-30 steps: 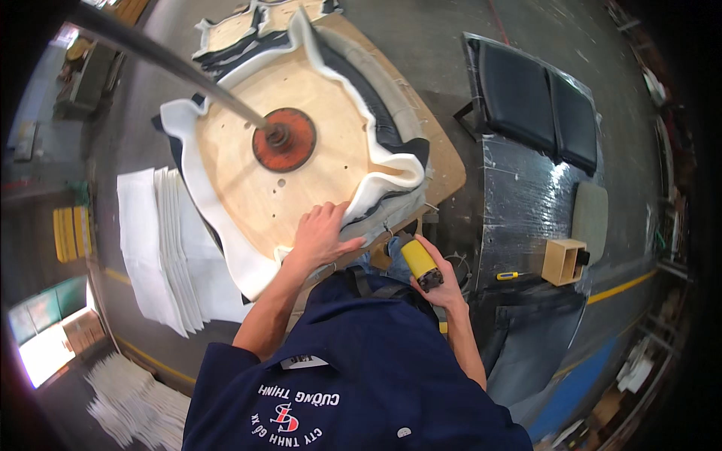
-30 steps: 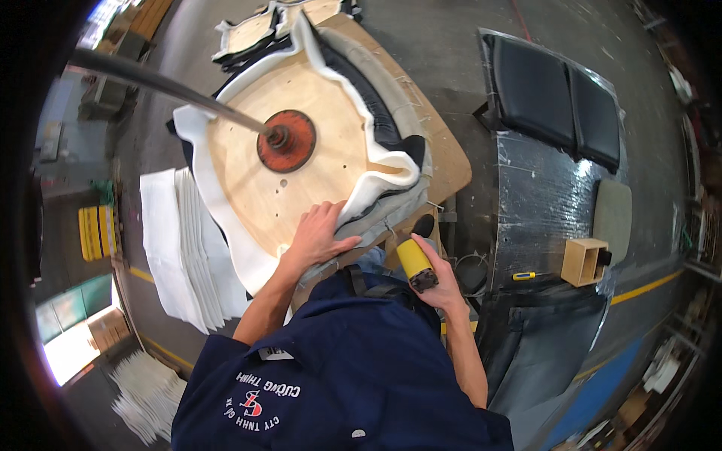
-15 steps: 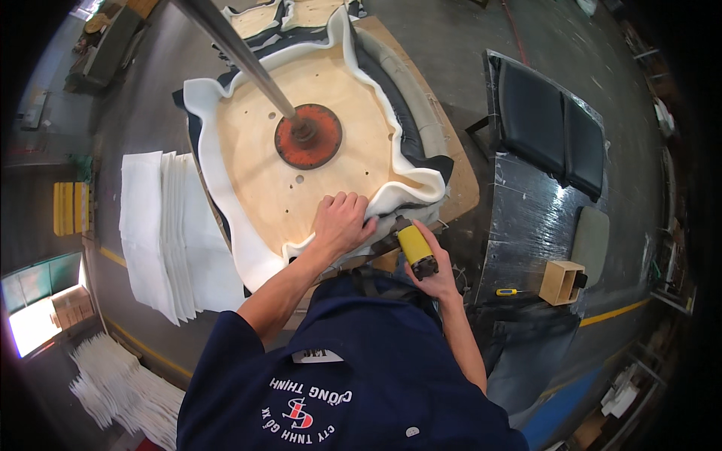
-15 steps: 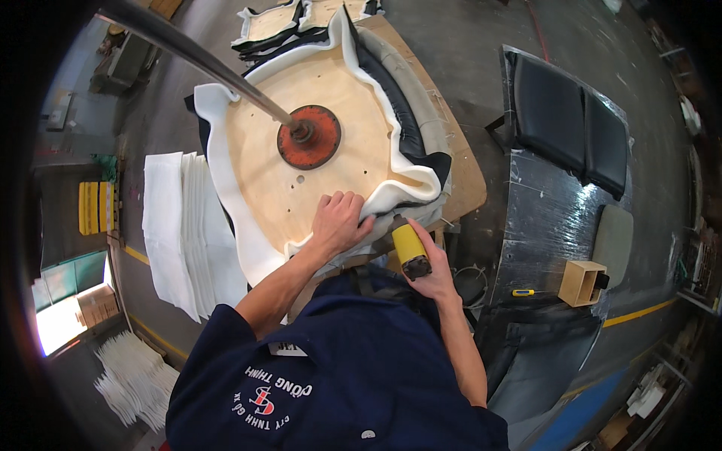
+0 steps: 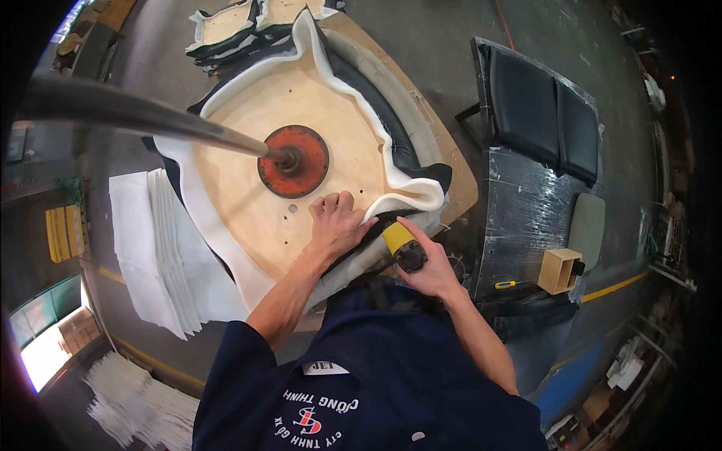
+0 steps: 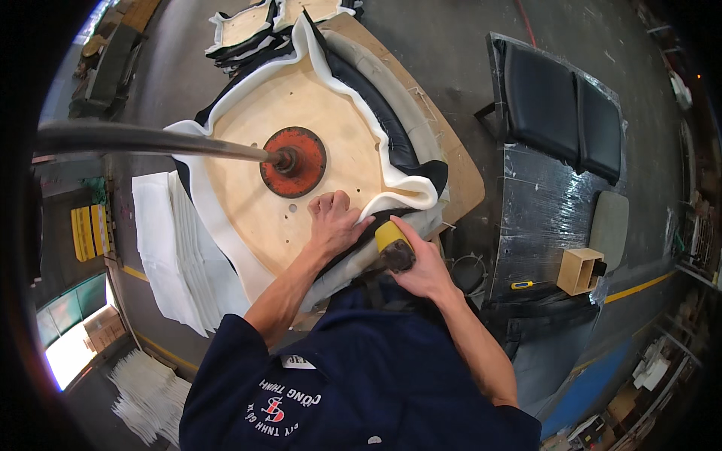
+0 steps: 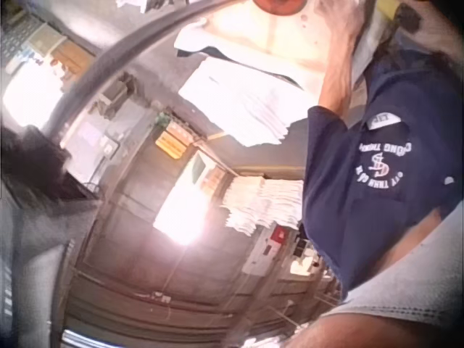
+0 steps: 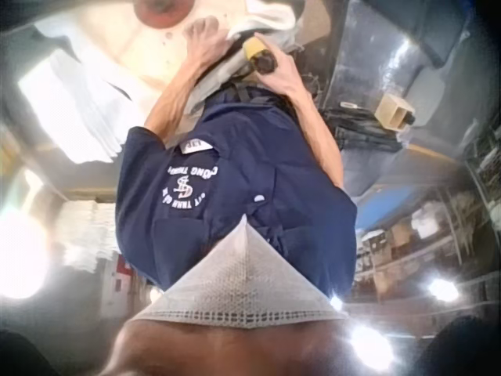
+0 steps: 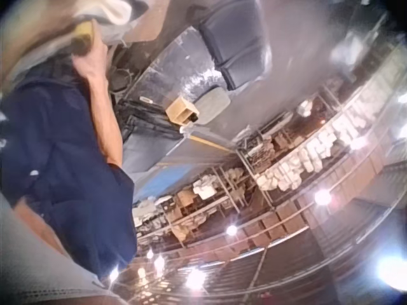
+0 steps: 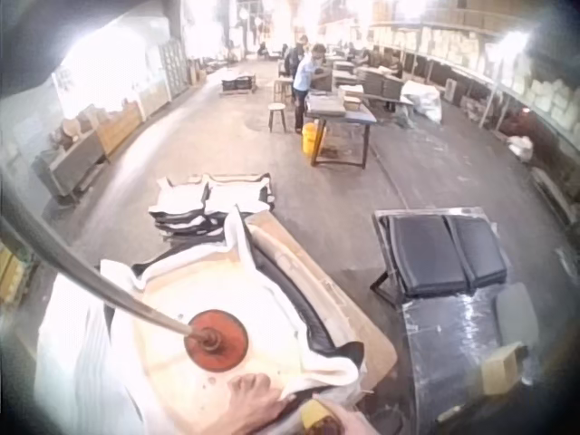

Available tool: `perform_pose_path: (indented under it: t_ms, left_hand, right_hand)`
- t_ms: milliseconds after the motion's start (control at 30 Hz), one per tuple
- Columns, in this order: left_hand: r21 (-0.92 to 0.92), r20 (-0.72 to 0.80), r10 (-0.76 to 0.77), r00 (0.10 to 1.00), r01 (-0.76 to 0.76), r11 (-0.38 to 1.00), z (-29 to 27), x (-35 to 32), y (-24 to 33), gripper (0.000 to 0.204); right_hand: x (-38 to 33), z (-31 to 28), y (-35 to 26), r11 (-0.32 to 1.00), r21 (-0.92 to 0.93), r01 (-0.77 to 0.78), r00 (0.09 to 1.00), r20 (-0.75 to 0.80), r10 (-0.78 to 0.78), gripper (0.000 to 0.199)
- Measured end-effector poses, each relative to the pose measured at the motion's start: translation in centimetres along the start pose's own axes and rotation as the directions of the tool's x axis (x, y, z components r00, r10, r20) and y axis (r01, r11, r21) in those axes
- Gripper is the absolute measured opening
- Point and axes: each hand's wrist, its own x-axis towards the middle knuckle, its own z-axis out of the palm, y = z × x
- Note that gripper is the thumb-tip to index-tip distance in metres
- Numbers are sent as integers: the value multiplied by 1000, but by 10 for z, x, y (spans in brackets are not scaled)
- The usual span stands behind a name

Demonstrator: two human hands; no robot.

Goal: The person uses a yellow pneumatic staple gun to attach a white fabric cover to a beige foam seat cushion on a workbench. After stapling the edges, the person flips the cushion over and places a dark gray fabric cover on top.

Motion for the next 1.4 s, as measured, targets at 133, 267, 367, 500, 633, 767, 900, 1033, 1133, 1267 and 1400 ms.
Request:
perform_pose_path:
  t_ms: [133, 267, 367, 500, 633, 767, 900, 1033, 1133, 1267, 1400]
  left_hand:
    - [9, -9, -21, 1000, 21, 1000, 5, 5, -1, 34]
    - [38, 2, -58, 998, 58, 998, 7, 4, -2, 34]
    - [42, 4, -98, 995, 98, 994, 5, 7, -2, 33]
    - [82, 10, -133, 991, 132, 988, 7, 8, -1, 34]
    - [51, 11, -161, 987, 161, 986, 8, 6, 1, 30]
    - [96, -35, -152, 988, 155, 983, 12, 6, -2, 35]
    - [42, -1, -184, 983, 184, 982, 15, 3, 2, 27]
    - [49, 36, -169, 985, 167, 985, 14, 6, 4, 27]
    - [30, -16, -174, 985, 174, 984, 14, 13, 9, 27]
    - [9, -146, -189, 971, 193, 981, 13, 26, 20, 22]
    - [-134, -213, -344, 914, 322, 937, 5, 23, 36, 20]
  right_hand:
    - [26, 3, -12, 997, -47, -63, 998, 2, 63, 82]
    - [42, -1, -31, 986, -100, -132, 987, 74, 140, 80]
    - [51, 0, -35, 982, -102, -157, 982, 92, 166, 80]
    - [61, -2, -39, 971, -137, -197, 970, 119, 214, 81]
    - [64, 0, -42, 966, -134, -223, 960, 141, 242, 81]
    - [65, -1, -45, 968, -156, -198, 961, 161, 223, 81]
    - [66, -1, -46, 964, -187, -189, 960, 174, 221, 80]
    - [73, -3, -41, 960, -226, -168, 970, 136, 201, 75]
    - [78, -17, -49, 956, -242, -163, 958, 193, 212, 75]
    - [57, -35, -38, 986, -167, 8, 977, 213, 29, 78]
    - [7, -31, 22, 987, 12, 162, 962, 223, -161, 85]
